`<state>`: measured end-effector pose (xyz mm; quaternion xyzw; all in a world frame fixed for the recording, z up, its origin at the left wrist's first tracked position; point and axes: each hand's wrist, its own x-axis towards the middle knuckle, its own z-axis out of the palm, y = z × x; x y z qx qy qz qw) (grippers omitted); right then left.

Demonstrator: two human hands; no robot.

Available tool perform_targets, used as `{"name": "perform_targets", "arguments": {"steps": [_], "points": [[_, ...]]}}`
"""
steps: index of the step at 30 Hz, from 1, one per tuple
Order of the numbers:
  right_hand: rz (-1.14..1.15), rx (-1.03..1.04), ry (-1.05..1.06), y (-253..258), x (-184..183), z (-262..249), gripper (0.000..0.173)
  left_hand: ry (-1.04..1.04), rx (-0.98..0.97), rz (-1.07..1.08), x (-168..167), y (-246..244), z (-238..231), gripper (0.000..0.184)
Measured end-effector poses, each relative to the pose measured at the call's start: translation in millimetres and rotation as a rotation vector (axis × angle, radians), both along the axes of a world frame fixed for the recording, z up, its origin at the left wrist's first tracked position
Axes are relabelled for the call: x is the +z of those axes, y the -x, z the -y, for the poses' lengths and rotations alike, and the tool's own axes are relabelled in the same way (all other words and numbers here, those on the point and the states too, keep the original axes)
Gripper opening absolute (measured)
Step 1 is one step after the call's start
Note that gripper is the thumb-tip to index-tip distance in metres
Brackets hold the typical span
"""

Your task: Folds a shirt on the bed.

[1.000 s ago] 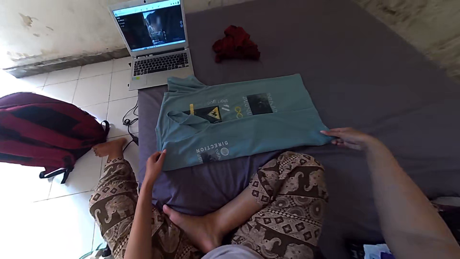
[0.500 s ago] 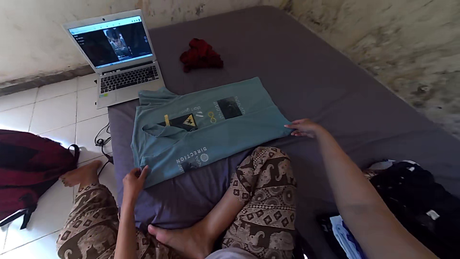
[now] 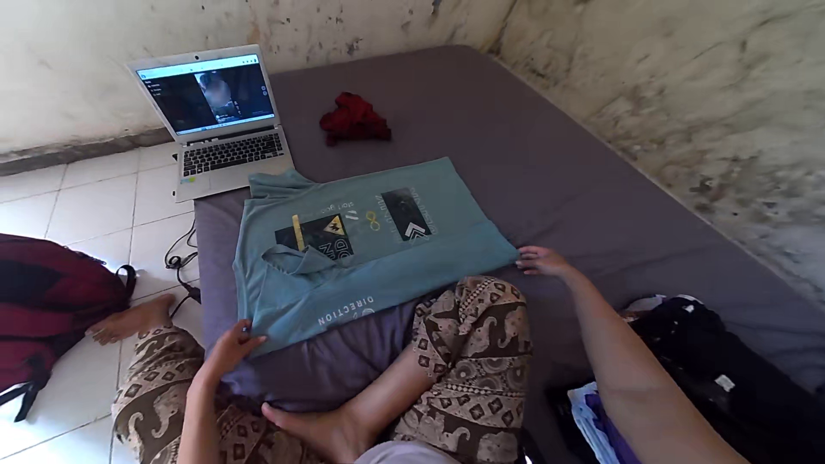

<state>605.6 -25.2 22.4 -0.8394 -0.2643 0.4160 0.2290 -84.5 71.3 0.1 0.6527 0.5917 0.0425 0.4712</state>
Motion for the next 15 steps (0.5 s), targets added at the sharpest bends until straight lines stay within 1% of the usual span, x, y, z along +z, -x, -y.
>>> {"name": "perform_targets", "arguments": {"steps": [1,3,5,6,8,9,11,12,15], "points": [[0.015,0.007,0.021,4,3,-3,0.049,-0.022,0.012,-0.046,-1,-4,2,0.055],[0.046,0.043,0.058,11,12,-9,0.05,-0.11,0.099,-0.123,2,-19,11,0.052],[0.089,0.055,0.034,18,16,-16,0.043,-0.178,0.216,-0.207,3,-38,20,0.05],[0.114,0.041,0.006,22,16,-20,0.043,-0.201,0.28,-0.241,3,-47,23,0.05],[0.162,0.02,-0.048,26,10,-24,0.047,-0.288,0.379,-0.249,-2,-63,25,0.046],[0.186,0.014,-0.076,25,5,-23,0.046,-0.355,0.405,-0.22,-6,-69,25,0.043],[0.208,-0.027,-0.162,22,-4,-20,0.042,-0.501,0.396,-0.196,-13,-74,24,0.036],[0.206,-0.044,-0.19,22,-7,-18,0.041,-0.519,0.368,-0.226,-14,-74,23,0.035],[0.153,-0.075,-0.158,25,-12,-13,0.051,-0.435,0.273,-0.35,-19,-68,21,0.038]]}}
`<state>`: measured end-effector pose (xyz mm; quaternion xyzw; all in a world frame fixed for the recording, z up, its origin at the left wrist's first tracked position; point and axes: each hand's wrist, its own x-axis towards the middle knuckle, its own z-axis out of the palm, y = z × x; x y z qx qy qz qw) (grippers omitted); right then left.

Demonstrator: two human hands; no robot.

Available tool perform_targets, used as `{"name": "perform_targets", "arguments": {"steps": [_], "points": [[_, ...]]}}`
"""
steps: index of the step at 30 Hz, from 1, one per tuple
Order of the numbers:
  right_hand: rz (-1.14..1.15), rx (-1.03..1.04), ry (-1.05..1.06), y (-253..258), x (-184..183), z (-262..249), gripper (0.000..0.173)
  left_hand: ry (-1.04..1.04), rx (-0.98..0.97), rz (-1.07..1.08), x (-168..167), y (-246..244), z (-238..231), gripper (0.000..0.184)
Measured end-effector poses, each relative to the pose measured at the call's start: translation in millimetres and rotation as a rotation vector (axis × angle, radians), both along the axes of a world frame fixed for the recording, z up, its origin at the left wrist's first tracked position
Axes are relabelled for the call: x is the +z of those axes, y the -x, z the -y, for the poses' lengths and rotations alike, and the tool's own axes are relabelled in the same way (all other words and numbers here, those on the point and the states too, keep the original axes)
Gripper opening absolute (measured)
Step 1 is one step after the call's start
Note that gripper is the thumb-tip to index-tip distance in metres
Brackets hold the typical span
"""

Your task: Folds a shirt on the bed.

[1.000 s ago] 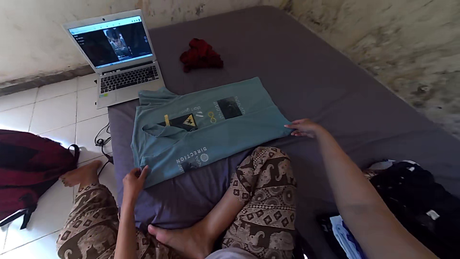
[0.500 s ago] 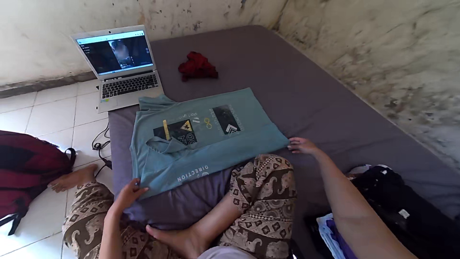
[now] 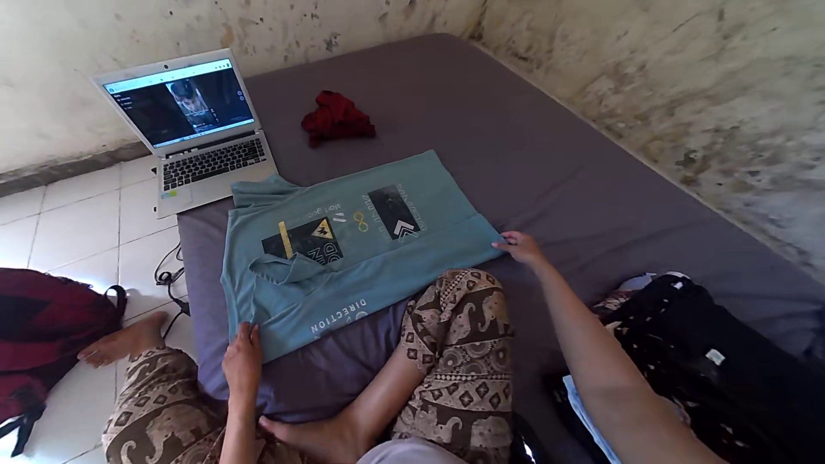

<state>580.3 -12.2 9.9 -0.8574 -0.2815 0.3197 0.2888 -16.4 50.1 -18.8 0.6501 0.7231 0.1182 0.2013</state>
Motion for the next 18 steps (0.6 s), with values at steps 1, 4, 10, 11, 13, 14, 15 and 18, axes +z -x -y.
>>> {"name": "perform_targets", "arguments": {"steps": [1,4,10,11,13,14,15,18], "points": [[-0.013,-0.013,0.018,1,2,-2,0.055,0.004,0.0,-0.022,0,0,0,0.041],[0.056,-0.058,0.052,4,10,-14,0.055,0.034,0.093,0.012,4,-5,1,0.056],[0.117,-0.016,-0.02,2,-3,-55,0.062,-0.108,0.124,0.067,1,-17,-13,0.043],[0.148,0.004,-0.08,1,-5,-57,0.055,-0.226,0.089,0.086,-6,-17,-13,0.037],[0.244,-0.028,-0.267,2,-8,-59,0.038,-0.441,0.089,0.076,-15,-19,-13,0.033],[0.29,-0.061,-0.324,3,-10,-59,0.032,-0.467,0.103,0.064,-17,-19,-13,0.033],[0.335,-0.082,-0.328,4,-15,-57,0.029,-0.43,0.116,0.058,-19,-18,-13,0.034],[0.457,-0.058,-0.183,7,-33,-45,0.03,-0.246,0.125,0.058,-19,-12,-13,0.041]]}}
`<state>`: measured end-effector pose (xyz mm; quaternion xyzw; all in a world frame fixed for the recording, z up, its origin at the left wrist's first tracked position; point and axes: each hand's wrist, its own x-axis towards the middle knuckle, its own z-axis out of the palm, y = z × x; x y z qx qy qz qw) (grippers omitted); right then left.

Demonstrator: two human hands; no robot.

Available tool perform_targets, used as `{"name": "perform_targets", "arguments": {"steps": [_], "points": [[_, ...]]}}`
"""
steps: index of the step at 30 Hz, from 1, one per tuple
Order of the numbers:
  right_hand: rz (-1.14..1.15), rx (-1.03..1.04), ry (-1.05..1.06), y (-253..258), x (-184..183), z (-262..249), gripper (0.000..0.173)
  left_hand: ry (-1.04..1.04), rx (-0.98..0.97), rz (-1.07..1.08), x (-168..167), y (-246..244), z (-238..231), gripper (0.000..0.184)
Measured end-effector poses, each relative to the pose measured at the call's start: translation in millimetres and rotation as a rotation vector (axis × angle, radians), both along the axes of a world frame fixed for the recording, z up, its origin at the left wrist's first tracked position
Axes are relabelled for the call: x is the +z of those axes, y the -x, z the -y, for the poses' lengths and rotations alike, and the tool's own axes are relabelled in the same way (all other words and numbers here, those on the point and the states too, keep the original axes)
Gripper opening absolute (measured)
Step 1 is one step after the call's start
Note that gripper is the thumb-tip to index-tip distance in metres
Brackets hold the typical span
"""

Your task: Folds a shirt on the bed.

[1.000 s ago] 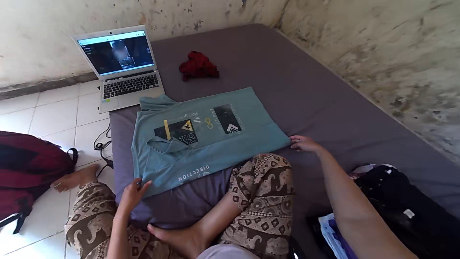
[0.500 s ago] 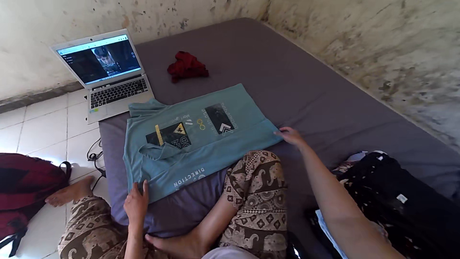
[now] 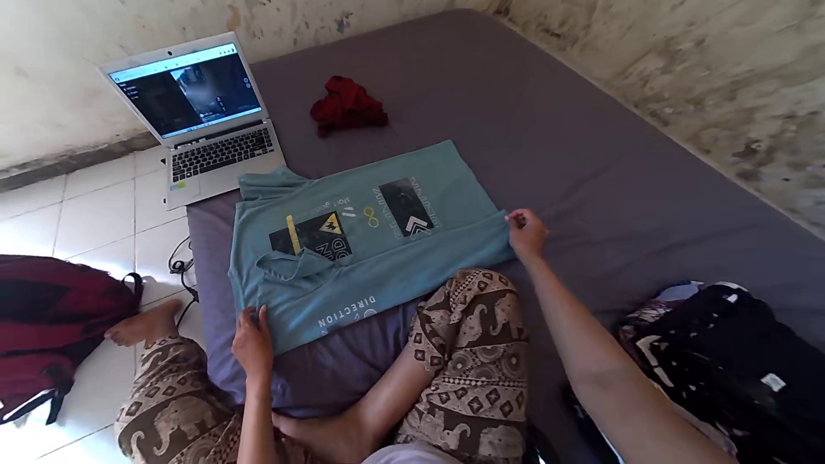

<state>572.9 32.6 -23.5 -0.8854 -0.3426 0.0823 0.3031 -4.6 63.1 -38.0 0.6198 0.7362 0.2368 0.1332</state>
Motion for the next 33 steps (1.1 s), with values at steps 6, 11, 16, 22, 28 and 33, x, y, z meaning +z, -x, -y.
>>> {"name": "perform_targets", "arguments": {"steps": [6,11,16,22,28,33], "points": [[0.324,0.182,-0.047,33,-20,12,0.042,0.135,0.12,0.009,22,-4,23,0.041],[0.334,0.301,0.148,32,-58,17,0.071,0.021,0.081,-0.073,9,-2,30,0.034],[0.315,0.283,0.222,35,-49,16,0.083,0.085,0.155,-0.146,4,3,24,0.037],[0.356,0.266,0.209,39,-49,17,0.087,-0.101,-0.039,-0.137,-8,-38,66,0.036],[0.395,0.452,0.287,56,-27,46,0.075,-0.097,-0.214,-0.102,-43,-13,66,0.053],[0.316,0.45,0.375,53,-21,49,0.076,0.043,0.193,-0.068,-25,26,63,0.052]]}}
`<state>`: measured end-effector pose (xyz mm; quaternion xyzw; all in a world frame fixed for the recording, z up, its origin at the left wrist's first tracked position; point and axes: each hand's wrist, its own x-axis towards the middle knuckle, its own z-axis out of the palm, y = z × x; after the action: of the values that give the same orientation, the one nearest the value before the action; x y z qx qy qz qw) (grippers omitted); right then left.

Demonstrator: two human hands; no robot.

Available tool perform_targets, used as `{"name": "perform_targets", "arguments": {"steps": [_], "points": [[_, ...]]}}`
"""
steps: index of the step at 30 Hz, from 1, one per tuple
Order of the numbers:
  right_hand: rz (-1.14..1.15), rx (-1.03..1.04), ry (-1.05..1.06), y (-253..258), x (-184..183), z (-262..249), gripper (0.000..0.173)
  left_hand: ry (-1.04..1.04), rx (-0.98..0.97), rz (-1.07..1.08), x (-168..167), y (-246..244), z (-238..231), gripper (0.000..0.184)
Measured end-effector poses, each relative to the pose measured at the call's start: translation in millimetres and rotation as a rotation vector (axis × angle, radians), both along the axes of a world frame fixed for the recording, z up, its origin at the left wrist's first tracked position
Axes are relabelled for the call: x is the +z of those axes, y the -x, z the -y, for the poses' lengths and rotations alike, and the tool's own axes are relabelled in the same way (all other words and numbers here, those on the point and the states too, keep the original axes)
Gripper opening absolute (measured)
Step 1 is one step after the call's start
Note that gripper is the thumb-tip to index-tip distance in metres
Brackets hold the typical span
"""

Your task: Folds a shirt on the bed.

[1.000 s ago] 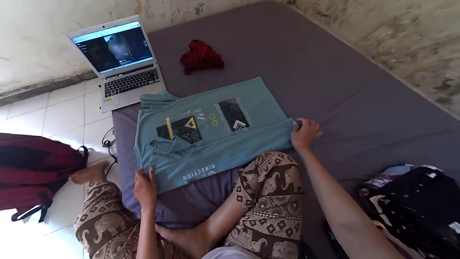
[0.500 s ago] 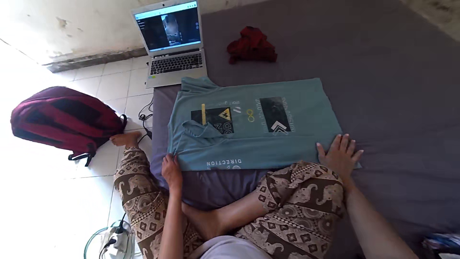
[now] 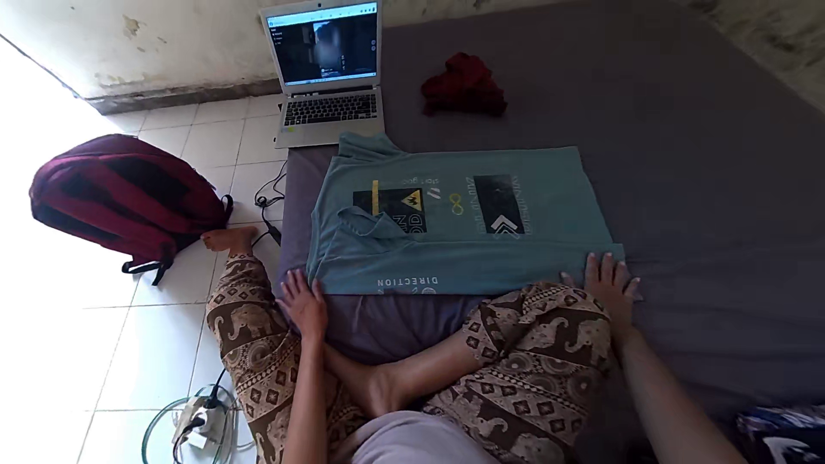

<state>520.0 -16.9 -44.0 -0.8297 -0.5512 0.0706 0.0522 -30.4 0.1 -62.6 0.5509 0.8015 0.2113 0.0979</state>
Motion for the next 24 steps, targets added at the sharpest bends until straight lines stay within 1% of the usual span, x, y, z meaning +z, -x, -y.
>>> {"name": "perform_targets", "arguments": {"steps": [2,3,5,6,8,10,12,14,16,17,20,23,24], "points": [[-0.03,0.016,-0.032,-5,-2,-1,0.076,-0.034,0.154,0.072,24,-1,-4,0.042],[-0.045,0.025,-0.04,-6,-2,-1,0.075,0.008,0.206,0.122,37,-3,-6,0.04],[-0.066,0.03,-0.038,-5,0,2,0.073,0.238,0.273,0.269,63,-3,-15,0.05],[-0.069,0.022,-0.028,-4,1,3,0.072,0.328,0.293,0.337,66,0,-21,0.056],[-0.073,0.003,-0.015,0,2,5,0.071,0.398,0.339,0.459,63,6,-34,0.062],[-0.07,0.0,-0.021,4,3,5,0.07,0.402,0.376,0.622,55,11,-45,0.064],[-0.08,-0.004,-0.024,4,2,5,0.07,0.359,0.376,0.711,51,12,-50,0.059],[-0.08,0.0,-0.023,4,1,5,0.071,0.207,0.299,0.673,51,9,-47,0.043],[-0.079,-0.002,-0.016,5,3,6,0.071,0.016,0.201,0.523,48,7,-39,0.032],[-0.082,0.0,-0.013,6,4,7,0.071,-0.032,0.172,0.443,42,7,-35,0.03],[-0.087,0.006,-0.008,4,6,7,0.07,-0.062,0.179,0.301,29,3,-30,0.034],[-0.101,0.01,-0.007,5,8,9,0.069,-0.041,0.301,0.278,35,-1,-29,0.042],[-0.1,0.005,-0.016,6,8,9,0.069,-0.062,0.306,0.257,37,-2,-28,0.042]]}}
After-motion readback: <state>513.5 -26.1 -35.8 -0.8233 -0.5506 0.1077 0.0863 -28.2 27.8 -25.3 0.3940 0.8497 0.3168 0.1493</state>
